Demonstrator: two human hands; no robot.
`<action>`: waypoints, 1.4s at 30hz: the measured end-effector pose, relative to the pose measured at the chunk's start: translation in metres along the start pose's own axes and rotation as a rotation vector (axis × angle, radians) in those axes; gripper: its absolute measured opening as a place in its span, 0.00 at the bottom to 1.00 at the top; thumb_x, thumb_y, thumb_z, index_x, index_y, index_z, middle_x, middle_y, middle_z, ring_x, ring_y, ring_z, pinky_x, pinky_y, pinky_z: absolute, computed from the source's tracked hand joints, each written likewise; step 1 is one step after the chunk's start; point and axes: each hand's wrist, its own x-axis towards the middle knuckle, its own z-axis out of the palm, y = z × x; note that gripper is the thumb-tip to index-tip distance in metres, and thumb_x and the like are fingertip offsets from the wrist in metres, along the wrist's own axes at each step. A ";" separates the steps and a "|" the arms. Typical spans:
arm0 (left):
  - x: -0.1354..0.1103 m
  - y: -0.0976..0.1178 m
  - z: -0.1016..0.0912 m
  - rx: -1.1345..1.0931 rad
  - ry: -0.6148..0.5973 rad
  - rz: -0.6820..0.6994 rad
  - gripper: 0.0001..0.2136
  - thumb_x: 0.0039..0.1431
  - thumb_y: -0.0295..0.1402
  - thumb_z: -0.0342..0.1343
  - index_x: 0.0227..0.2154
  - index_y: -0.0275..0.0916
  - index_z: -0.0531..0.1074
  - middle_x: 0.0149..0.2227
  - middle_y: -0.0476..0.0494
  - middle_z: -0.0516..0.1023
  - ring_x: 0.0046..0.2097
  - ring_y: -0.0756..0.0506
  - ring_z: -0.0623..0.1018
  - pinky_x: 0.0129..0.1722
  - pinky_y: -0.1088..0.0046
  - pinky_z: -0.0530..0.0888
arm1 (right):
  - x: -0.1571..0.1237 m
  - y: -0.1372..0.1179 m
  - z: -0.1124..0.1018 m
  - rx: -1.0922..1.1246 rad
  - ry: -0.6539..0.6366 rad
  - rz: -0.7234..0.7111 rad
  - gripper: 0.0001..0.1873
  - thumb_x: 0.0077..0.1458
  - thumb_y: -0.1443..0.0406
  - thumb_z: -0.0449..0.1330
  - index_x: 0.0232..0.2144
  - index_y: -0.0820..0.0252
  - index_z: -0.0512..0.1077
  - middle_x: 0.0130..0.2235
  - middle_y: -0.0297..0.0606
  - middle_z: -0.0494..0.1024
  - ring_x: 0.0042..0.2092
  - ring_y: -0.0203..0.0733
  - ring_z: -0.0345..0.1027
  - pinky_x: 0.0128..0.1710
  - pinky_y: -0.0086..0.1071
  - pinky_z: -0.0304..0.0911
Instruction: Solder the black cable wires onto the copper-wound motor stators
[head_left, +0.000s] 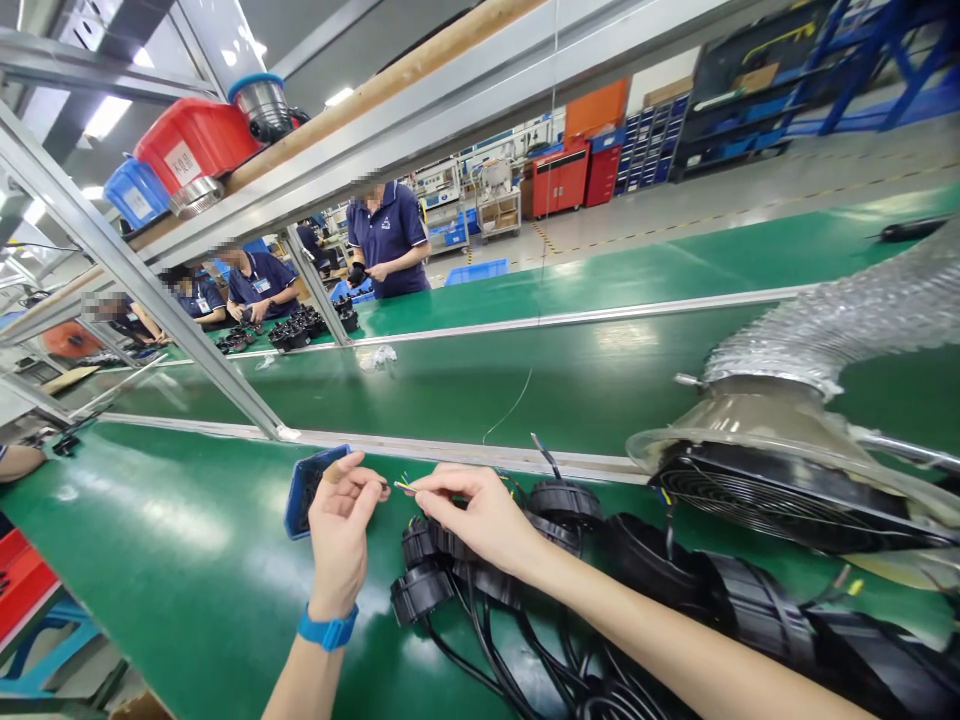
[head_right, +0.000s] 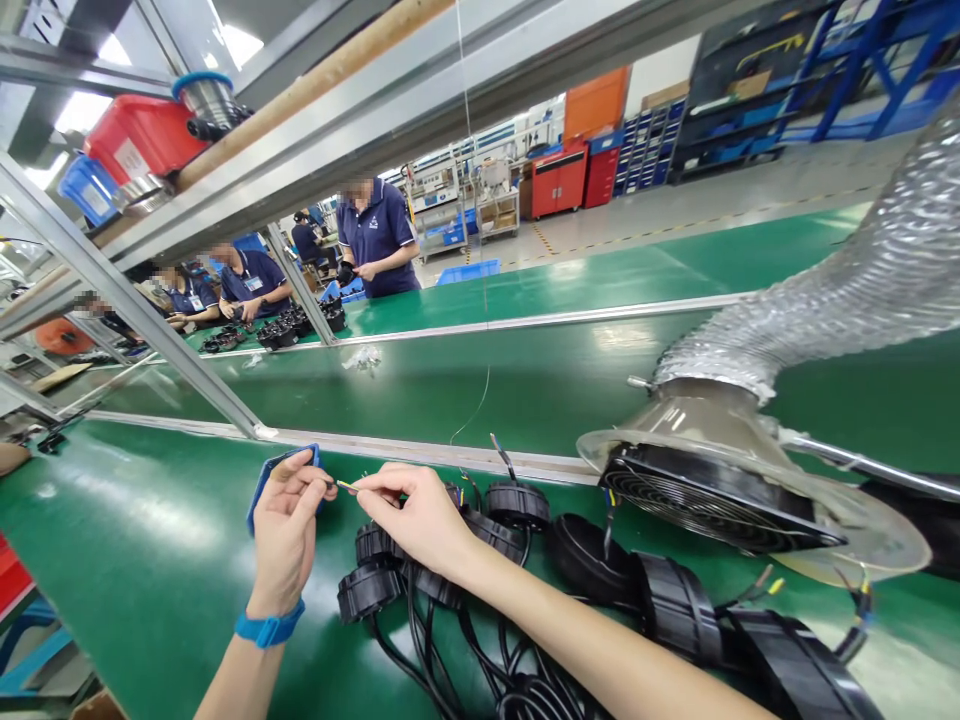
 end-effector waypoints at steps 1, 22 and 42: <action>-0.003 0.002 0.003 -0.015 -0.005 0.000 0.19 0.52 0.33 0.67 0.47 0.39 0.72 0.31 0.48 0.78 0.33 0.50 0.77 0.38 0.73 0.76 | 0.000 -0.001 0.000 0.007 -0.013 0.011 0.11 0.56 0.64 0.60 0.34 0.59 0.83 0.26 0.36 0.74 0.29 0.37 0.65 0.30 0.31 0.58; -0.004 0.005 0.002 -0.018 -0.063 -0.071 0.20 0.52 0.33 0.67 0.48 0.40 0.71 0.30 0.49 0.77 0.33 0.50 0.77 0.37 0.74 0.75 | -0.001 -0.002 0.001 0.092 -0.059 0.067 0.11 0.55 0.63 0.60 0.33 0.61 0.82 0.23 0.35 0.73 0.26 0.35 0.61 0.27 0.29 0.56; -0.005 0.006 0.000 0.032 -0.064 -0.052 0.20 0.51 0.34 0.67 0.47 0.40 0.71 0.31 0.48 0.77 0.34 0.49 0.78 0.38 0.72 0.75 | -0.001 -0.003 0.000 0.111 -0.054 0.066 0.11 0.55 0.63 0.60 0.33 0.61 0.82 0.23 0.35 0.73 0.25 0.35 0.61 0.25 0.28 0.57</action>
